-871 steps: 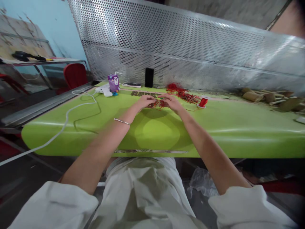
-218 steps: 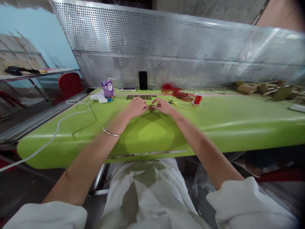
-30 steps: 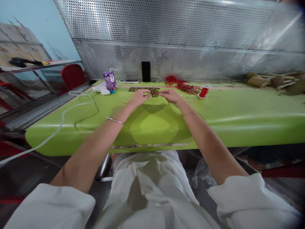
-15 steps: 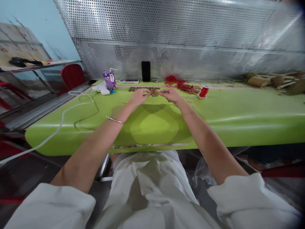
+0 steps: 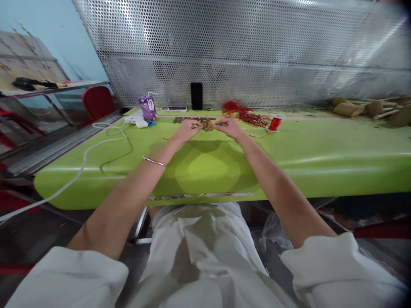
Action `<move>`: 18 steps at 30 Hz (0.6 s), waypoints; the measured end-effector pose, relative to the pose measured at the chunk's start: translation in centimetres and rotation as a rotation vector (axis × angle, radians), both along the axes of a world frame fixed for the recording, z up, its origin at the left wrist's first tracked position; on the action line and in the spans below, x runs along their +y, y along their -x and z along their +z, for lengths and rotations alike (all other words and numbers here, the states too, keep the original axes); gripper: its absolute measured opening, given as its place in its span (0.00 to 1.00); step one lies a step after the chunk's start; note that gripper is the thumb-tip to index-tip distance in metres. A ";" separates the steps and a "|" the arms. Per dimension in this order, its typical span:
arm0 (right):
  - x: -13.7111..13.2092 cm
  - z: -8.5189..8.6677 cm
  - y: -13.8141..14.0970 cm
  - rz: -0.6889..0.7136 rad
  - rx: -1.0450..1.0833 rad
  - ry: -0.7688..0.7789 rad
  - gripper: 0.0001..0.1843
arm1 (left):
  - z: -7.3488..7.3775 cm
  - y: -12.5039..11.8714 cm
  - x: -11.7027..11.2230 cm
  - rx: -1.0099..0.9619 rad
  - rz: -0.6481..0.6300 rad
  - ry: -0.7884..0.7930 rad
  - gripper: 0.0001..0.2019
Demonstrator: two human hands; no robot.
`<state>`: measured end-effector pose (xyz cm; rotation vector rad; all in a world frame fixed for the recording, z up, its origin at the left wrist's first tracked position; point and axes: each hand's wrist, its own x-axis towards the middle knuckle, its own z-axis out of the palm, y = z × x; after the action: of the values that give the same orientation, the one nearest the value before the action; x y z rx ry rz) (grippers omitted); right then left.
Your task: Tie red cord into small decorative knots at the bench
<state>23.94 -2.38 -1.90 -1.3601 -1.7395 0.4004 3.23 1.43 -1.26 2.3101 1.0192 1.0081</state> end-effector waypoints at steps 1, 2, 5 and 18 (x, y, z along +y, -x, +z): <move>0.0 0.0 0.1 -0.007 -0.006 -0.011 0.11 | 0.0 0.0 0.1 0.001 -0.004 0.000 0.07; 0.0 0.0 0.1 -0.011 -0.010 -0.018 0.11 | -0.1 0.0 0.3 0.005 -0.004 -0.003 0.08; -0.1 0.1 0.3 -0.014 0.001 -0.035 0.10 | -0.1 0.0 0.5 0.027 0.005 -0.018 0.09; 0.1 -0.2 0.3 -0.015 -0.030 0.013 0.15 | 0.1 0.2 -0.9 0.028 -0.039 -0.003 0.12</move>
<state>23.68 -2.32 -2.13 -1.3945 -1.7526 0.3854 2.98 0.50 -1.13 2.3432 0.9802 0.9657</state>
